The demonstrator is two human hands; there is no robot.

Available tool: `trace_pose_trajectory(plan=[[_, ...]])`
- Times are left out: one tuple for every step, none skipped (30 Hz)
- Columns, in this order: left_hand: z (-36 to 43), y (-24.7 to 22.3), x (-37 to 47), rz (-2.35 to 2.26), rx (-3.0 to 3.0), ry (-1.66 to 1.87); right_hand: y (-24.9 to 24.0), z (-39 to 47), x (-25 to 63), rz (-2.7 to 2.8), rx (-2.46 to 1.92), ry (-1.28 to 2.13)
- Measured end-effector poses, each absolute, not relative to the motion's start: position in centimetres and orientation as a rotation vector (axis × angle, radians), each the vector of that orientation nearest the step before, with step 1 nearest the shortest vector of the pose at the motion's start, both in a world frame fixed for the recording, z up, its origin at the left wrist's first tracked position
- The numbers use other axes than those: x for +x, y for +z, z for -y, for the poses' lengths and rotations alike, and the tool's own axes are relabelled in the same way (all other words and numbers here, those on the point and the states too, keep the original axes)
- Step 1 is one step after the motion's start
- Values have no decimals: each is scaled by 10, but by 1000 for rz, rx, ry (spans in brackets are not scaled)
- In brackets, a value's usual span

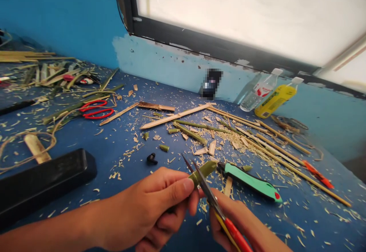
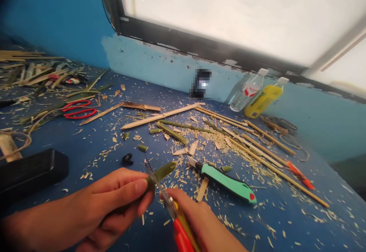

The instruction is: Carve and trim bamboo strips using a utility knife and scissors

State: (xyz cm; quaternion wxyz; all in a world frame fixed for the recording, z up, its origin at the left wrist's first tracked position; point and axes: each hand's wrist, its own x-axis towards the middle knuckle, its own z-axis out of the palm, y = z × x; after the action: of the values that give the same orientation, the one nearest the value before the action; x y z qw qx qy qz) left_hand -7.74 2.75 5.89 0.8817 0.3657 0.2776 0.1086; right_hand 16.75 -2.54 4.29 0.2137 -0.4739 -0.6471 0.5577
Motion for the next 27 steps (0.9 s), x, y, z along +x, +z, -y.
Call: trace_pose_trajectory(plan=[[-26, 62, -77, -572, 765, 239, 44, 24, 165, 1767, -1271, 1600], [-25, 64, -76, -565, 769, 246, 45, 23, 164, 1742, -1227, 1635], [-24, 66, -75, -568, 782, 257, 46, 23, 163, 1727, -1194, 1653], [-24, 67, -75, -584, 799, 266, 46, 23, 163, 1727, -1181, 1661], [-24, 68, -74, -597, 825, 274, 45, 24, 163, 1733, -1184, 1662], [-24, 70, -74, -607, 851, 282, 43, 25, 164, 1740, -1195, 1657], [-25, 71, -73, -618, 874, 286, 41, 26, 166, 1741, -1208, 1650], [-25, 72, -73, -621, 894, 287, 39, 28, 167, 1735, -1218, 1655], [-26, 73, -73, -626, 906, 288, 37, 29, 169, 1725, -1223, 1671], [-26, 74, -73, -631, 916, 286, 35, 31, 171, 1714, -1227, 1684], [-26, 75, -73, -636, 930, 286, 34, 32, 172, 1699, -1247, 1697], [-26, 76, -72, -645, 943, 283, 33, 33, 174, 1687, -1278, 1709], [-26, 76, -72, -651, 955, 281, 34, 34, 175, 1688, -1314, 1722], [-26, 77, -72, -651, 966, 279, 35, 35, 176, 1696, -1349, 1730], [-26, 77, -72, -651, 977, 278, 36, 36, 177, 1713, -1376, 1735], [-26, 78, -72, -652, 989, 278, 38, 37, 178, 1733, -1392, 1735], [-26, 79, -72, -659, 1000, 278, 39, 38, 179, 1760, -1387, 1734], [-25, 80, -72, -667, 1018, 279, 40, 39, 179, 1785, -1368, 1728], [-25, 81, -72, -672, 1036, 279, 40, 39, 178, 1799, -1344, 1711], [-25, 83, -72, -683, 1044, 277, 40, 38, 177, 1803, -1324, 1688], [-25, 84, -72, -693, 1040, 272, 40, 38, 176, 1804, -1309, 1666], [-25, 85, -71, -697, 1029, 270, 40, 37, 174, 1801, -1301, 1654], [-24, 85, -71, -709, 1022, 280, 40, 36, 173, 1795, -1296, 1654], [-24, 85, -70, -721, 1019, 296, 40, 35, 171, 1789, -1288, 1664], [-24, 85, -69, -740, 1032, 317, 41, 34, 170, 1788, -1271, 1674], [-23, 84, -69, -759, 1055, 343, 43, 34, 169, 1800, -1249, 1669], [-23, 83, -68, -773, 1072, 366, 45, 34, 168, 1823, -1237, 1630]])
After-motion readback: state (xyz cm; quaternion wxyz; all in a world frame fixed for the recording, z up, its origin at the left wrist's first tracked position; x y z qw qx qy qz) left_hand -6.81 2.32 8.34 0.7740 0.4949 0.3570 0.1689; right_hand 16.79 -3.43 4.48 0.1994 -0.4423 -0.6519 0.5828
